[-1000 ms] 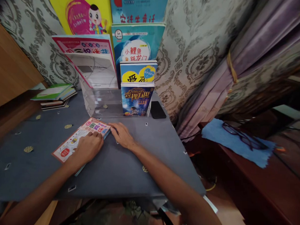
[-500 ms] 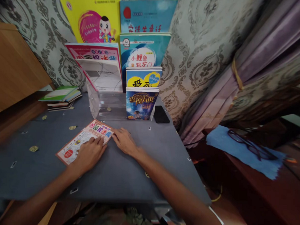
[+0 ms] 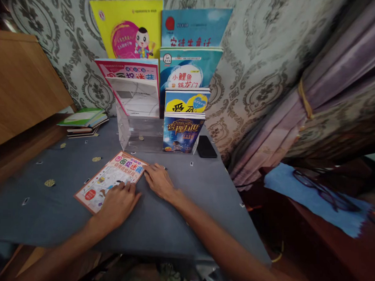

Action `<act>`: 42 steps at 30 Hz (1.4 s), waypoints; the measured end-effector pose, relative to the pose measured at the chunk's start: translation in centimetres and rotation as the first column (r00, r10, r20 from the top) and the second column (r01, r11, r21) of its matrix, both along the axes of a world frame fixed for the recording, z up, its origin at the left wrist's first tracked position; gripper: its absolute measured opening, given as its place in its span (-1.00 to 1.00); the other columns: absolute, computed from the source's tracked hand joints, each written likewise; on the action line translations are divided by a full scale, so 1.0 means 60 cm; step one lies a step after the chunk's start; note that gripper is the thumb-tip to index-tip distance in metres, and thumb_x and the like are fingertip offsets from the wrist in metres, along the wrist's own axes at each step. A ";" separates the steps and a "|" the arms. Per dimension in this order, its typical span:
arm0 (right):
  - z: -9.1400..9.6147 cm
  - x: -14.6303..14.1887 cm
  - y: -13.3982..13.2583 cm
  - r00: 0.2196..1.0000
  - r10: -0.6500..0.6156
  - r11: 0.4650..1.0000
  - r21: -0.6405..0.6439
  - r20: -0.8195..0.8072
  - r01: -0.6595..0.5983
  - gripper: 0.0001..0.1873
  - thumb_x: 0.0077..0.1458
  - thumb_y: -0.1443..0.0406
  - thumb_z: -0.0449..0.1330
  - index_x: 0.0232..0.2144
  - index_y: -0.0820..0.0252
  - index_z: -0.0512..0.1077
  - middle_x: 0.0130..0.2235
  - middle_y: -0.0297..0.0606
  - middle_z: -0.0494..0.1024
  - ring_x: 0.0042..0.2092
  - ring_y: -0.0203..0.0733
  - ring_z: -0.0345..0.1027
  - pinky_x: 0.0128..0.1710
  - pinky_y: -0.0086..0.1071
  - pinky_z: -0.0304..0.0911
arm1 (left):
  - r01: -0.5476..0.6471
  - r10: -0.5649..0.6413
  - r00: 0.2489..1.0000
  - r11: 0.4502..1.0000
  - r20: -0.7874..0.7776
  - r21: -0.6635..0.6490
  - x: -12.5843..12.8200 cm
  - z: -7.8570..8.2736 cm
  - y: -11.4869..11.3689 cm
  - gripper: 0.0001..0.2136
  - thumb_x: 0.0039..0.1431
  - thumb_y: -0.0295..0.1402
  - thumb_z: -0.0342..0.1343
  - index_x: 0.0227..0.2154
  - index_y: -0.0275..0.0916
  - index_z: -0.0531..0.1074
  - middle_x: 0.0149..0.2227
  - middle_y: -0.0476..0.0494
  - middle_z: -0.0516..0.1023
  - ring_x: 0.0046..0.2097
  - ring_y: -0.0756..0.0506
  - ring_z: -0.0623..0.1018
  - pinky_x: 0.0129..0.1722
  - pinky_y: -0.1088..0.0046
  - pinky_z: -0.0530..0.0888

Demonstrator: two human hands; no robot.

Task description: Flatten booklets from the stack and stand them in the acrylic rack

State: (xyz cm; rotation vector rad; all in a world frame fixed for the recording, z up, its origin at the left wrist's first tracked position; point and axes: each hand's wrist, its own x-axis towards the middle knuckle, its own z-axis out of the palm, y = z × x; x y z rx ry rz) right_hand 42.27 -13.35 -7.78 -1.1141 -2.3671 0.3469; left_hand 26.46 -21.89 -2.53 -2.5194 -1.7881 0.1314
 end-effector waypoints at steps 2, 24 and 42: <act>0.001 -0.001 -0.002 1.000 0.004 1.000 0.011 0.027 -0.004 -0.67 0.35 0.32 -0.01 0.08 0.17 0.42 -0.05 -0.09 0.57 -0.02 -0.02 0.35 0.04 -0.14 0.26 | 0.023 -0.024 0.999 1.000 0.042 0.018 -0.018 -0.002 0.001 -0.71 0.38 -0.35 -0.07 -0.15 -0.36 0.53 -0.15 -0.38 0.61 -0.09 -0.27 0.56 -0.11 0.18 0.50; 0.005 -0.041 0.050 0.987 -0.063 0.998 0.013 0.150 0.062 -0.64 0.34 0.30 0.04 0.13 0.20 0.38 0.18 -0.04 0.46 0.18 0.00 0.29 0.14 -0.06 0.17 | 0.426 -0.431 0.868 0.902 0.247 0.076 -0.160 -0.087 0.040 -0.22 0.22 0.16 0.01 0.39 -0.09 -0.01 0.39 -0.29 0.13 0.40 -0.23 0.14 0.39 -0.04 -0.09; -0.012 -0.037 0.060 0.996 -0.022 0.999 0.029 0.091 0.020 -0.60 0.35 0.27 0.05 0.18 0.20 0.36 0.24 -0.03 0.37 0.25 -0.01 0.19 0.21 -0.05 0.14 | 0.456 -0.486 0.848 0.873 0.213 0.175 -0.195 -0.050 0.004 -0.63 0.41 -0.18 -0.05 0.16 -0.18 0.39 0.13 -0.20 0.52 0.19 -0.18 0.46 0.20 0.18 0.41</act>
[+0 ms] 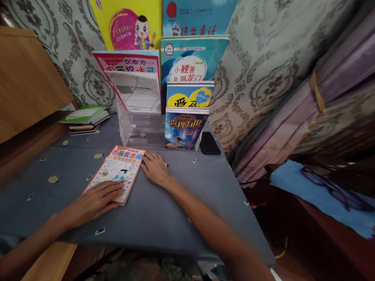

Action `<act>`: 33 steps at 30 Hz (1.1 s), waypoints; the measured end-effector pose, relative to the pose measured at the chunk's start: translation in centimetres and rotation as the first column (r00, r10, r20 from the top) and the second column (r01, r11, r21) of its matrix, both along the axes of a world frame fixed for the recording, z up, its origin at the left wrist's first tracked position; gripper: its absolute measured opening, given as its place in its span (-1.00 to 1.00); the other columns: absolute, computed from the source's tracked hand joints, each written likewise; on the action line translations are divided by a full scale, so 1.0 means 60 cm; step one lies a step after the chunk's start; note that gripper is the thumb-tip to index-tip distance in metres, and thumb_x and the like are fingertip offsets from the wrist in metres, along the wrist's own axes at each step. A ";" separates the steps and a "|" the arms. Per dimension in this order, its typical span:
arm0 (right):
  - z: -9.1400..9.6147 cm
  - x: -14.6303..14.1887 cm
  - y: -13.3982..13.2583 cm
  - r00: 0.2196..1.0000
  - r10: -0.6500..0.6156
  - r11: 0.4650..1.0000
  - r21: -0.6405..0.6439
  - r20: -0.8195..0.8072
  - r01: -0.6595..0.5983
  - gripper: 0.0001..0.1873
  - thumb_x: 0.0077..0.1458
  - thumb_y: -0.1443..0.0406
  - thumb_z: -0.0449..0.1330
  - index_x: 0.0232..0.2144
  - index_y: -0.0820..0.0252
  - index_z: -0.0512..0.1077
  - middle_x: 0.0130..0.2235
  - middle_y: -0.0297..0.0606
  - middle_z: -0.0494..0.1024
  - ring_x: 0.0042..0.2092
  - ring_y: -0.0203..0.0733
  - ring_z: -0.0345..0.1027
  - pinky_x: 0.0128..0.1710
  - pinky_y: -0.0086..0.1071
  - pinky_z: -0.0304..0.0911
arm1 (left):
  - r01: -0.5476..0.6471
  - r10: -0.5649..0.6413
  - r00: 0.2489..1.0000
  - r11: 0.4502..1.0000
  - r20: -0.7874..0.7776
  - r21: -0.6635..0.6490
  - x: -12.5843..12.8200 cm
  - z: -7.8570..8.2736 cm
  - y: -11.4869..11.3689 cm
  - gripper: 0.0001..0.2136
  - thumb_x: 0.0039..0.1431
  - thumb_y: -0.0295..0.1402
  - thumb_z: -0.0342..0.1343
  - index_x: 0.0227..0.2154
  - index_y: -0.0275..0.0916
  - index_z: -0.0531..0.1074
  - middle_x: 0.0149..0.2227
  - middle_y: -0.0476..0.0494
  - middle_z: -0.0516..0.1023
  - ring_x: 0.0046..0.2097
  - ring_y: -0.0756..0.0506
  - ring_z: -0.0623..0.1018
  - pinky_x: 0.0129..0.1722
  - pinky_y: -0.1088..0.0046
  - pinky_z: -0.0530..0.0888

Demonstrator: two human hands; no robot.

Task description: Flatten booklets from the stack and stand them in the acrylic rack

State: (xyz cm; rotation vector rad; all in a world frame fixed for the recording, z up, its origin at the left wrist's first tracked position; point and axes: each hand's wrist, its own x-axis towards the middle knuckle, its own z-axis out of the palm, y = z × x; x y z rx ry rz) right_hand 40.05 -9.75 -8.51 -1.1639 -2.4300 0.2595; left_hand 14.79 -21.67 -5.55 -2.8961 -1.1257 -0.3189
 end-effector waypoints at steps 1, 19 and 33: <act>0.000 0.000 -0.002 1.000 0.011 1.000 0.005 -0.005 -0.011 -0.61 0.35 0.27 0.05 0.17 0.20 0.37 0.24 -0.03 0.37 0.25 -0.01 0.19 0.20 -0.05 0.15 | -0.005 0.005 1.000 1.000 0.016 -0.001 0.000 -0.003 -0.002 -0.65 0.41 -0.19 -0.05 0.13 -0.18 0.41 0.12 -0.19 0.54 0.18 -0.17 0.47 0.20 0.18 0.42; -0.011 -0.007 -0.055 0.960 0.159 0.986 -0.016 -0.229 -0.167 -0.73 0.36 0.28 0.07 -0.08 0.20 0.56 0.05 -0.10 0.58 0.17 -0.09 0.35 0.16 -0.12 0.22 | -0.107 0.232 0.943 0.889 0.238 -0.445 0.006 0.047 0.015 -0.66 0.41 -0.20 -0.13 -0.26 -0.22 0.53 -0.26 -0.11 0.62 -0.19 -0.11 0.58 -0.16 0.40 0.47; 0.011 -0.037 -0.117 0.949 0.303 0.953 0.038 -0.082 -0.301 -0.76 0.30 0.22 0.17 -0.12 0.21 0.56 0.03 -0.10 0.60 0.19 -0.03 0.33 0.21 -0.10 0.15 | -0.067 0.133 0.963 0.962 0.237 -0.265 0.000 0.008 0.002 -0.74 0.38 -0.25 -0.03 -0.19 -0.11 0.59 -0.09 -0.11 0.62 -0.02 -0.10 0.57 0.03 0.30 0.48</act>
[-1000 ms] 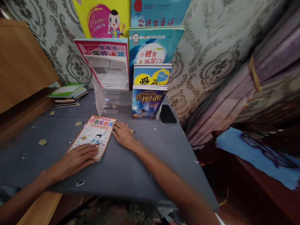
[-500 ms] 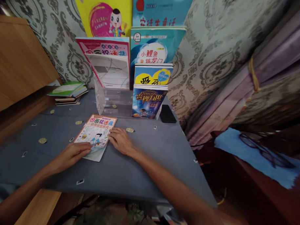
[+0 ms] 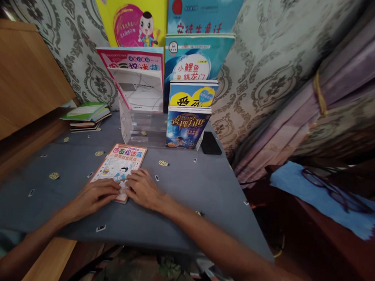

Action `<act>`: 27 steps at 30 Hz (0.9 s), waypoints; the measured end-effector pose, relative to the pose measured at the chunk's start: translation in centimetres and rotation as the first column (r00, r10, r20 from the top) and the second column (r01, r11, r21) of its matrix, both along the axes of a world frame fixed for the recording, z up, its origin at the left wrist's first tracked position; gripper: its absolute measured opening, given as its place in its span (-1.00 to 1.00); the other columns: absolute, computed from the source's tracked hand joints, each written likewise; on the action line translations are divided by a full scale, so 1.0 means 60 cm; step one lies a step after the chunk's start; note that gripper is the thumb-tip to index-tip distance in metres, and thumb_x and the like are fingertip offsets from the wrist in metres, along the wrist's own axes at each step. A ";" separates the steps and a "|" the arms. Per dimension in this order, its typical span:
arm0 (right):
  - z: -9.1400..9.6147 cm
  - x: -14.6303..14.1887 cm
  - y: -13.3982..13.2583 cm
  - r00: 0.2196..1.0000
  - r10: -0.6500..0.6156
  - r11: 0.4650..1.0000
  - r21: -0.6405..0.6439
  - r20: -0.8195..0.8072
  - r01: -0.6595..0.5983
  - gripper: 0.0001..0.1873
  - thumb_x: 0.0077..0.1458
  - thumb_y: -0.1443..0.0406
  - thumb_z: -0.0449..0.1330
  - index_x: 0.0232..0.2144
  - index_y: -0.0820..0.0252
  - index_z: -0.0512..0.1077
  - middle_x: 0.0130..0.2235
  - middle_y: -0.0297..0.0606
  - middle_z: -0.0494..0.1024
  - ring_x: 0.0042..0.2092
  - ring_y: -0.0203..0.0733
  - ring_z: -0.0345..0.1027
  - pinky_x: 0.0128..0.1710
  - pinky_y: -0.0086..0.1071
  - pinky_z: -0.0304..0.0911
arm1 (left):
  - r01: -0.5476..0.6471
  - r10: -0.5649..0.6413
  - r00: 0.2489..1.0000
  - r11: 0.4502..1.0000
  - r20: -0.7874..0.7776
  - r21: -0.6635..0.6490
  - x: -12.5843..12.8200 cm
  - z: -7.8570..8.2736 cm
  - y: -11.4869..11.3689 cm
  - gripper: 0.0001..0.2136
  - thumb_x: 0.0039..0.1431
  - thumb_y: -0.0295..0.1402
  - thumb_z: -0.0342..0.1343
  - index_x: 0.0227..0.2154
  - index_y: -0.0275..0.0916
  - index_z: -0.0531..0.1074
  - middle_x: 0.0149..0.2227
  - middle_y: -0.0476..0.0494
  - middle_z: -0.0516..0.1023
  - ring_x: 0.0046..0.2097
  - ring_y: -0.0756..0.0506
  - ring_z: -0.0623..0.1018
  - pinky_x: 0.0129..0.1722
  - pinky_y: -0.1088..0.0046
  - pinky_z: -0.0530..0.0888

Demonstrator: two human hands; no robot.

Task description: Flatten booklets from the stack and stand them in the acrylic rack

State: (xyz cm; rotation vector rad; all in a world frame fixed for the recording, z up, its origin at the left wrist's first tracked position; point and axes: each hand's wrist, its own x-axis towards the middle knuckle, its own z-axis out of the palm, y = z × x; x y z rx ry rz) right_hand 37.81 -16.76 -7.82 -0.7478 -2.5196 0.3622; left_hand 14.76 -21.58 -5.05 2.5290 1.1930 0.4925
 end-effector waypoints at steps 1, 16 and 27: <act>0.000 -0.002 -0.006 1.000 0.019 1.000 0.019 0.013 -0.020 -0.75 0.29 0.21 0.19 -0.10 0.23 0.55 0.04 -0.08 0.59 0.20 -0.02 0.32 0.21 -0.11 0.16 | 0.007 -0.007 1.000 1.000 0.010 -0.001 0.000 0.000 0.002 -0.74 0.38 -0.25 -0.03 -0.19 -0.12 0.59 -0.10 -0.11 0.62 -0.03 -0.10 0.56 0.03 0.30 0.48; -0.005 -0.016 -0.041 0.982 0.183 0.975 0.120 0.034 -0.186 -0.75 0.33 0.19 0.12 -0.14 0.20 0.54 -0.02 -0.13 0.60 0.08 -0.14 0.39 0.13 -0.25 0.27 | -0.301 0.326 0.939 0.934 -0.111 0.194 -0.058 -0.063 0.113 -0.50 0.39 -0.12 -0.19 0.22 -0.31 0.30 0.30 -0.35 0.31 0.32 -0.24 0.30 0.30 0.07 0.25; 0.024 0.006 -0.027 0.993 0.110 0.993 0.036 0.036 -0.111 -0.75 0.33 0.29 0.11 -0.38 0.21 0.51 -0.32 -0.22 0.60 -0.21 -0.17 0.43 -0.05 -0.32 0.31 | -0.438 0.449 0.893 0.873 -0.003 0.216 -0.020 -0.094 0.103 -0.53 0.38 -0.17 -0.17 0.24 -0.27 0.22 0.31 -0.35 0.27 0.34 -0.26 0.28 0.28 0.09 0.30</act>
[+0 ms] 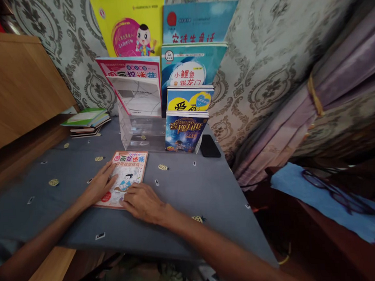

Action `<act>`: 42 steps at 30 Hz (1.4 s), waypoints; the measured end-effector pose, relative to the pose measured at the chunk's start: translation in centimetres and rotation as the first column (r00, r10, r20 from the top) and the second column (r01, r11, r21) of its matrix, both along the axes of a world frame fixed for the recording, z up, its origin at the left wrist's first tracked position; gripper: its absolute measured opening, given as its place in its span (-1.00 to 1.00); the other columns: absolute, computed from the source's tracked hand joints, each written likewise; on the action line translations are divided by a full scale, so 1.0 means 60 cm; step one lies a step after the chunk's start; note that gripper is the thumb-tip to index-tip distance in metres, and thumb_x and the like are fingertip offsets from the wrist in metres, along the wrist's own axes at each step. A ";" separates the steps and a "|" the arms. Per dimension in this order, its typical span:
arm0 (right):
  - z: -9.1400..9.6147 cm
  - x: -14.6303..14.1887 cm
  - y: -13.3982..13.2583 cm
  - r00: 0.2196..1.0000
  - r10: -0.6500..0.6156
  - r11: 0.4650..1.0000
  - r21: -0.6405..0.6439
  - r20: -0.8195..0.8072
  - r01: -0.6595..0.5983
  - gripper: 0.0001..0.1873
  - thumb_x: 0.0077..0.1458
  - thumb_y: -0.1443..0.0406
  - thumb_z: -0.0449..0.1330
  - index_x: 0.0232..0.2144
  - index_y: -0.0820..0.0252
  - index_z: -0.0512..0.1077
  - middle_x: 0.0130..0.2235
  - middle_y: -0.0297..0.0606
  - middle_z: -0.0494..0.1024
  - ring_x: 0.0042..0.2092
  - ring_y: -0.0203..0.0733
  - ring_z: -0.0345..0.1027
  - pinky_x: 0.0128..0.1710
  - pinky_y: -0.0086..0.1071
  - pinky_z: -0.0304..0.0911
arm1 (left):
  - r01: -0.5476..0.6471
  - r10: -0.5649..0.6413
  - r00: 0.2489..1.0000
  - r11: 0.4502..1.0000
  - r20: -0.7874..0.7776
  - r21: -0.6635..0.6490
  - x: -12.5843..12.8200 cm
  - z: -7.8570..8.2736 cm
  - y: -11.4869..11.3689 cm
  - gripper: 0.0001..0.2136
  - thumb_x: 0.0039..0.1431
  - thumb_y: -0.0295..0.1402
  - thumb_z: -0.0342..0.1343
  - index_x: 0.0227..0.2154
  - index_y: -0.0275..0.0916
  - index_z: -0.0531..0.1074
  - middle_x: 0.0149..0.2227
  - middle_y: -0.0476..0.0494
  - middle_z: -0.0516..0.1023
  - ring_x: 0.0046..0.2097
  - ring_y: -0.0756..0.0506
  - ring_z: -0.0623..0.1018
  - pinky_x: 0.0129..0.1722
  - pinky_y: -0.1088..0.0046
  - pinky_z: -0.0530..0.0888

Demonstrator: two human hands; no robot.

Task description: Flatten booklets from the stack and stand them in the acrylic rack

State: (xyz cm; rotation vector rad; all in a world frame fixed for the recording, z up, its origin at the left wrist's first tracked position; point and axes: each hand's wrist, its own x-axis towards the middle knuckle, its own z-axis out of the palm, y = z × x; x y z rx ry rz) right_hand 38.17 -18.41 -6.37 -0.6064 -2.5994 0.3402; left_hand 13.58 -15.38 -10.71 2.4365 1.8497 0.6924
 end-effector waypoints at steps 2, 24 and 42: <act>0.000 0.007 0.007 0.998 -0.057 0.998 -0.008 0.013 0.057 -0.75 0.34 0.29 0.10 -0.35 0.21 0.52 -0.30 -0.20 0.60 -0.18 -0.15 0.42 -0.05 -0.28 0.30 | -0.013 0.014 0.999 1.000 -0.030 0.012 0.026 0.001 -0.013 -0.55 0.37 -0.21 -0.15 0.23 -0.29 0.21 0.30 -0.40 0.27 0.33 -0.28 0.28 0.25 0.06 0.32; -0.036 0.019 0.140 0.858 -0.491 0.867 -0.007 0.152 0.498 -0.45 0.34 0.15 0.04 0.23 0.41 0.25 0.31 0.19 0.24 0.37 0.10 0.05 0.31 0.02 0.01 | 0.066 -0.051 0.974 0.996 -0.223 0.061 0.102 0.029 0.049 -0.62 0.37 -0.35 -0.14 0.16 -0.26 0.35 0.23 -0.34 0.41 0.27 -0.32 0.37 0.20 -0.03 0.32; -0.021 0.058 0.050 0.820 -0.523 0.839 -0.032 0.232 0.544 -0.39 0.33 0.11 0.06 0.28 0.39 0.21 0.36 0.17 0.14 0.41 0.13 -0.08 0.34 0.08 -0.05 | -0.007 0.004 0.979 1.000 -0.204 -0.016 0.114 0.035 0.040 -0.58 0.37 -0.36 -0.16 0.22 -0.23 0.31 0.28 -0.28 0.35 0.33 -0.33 0.28 0.23 -0.05 0.27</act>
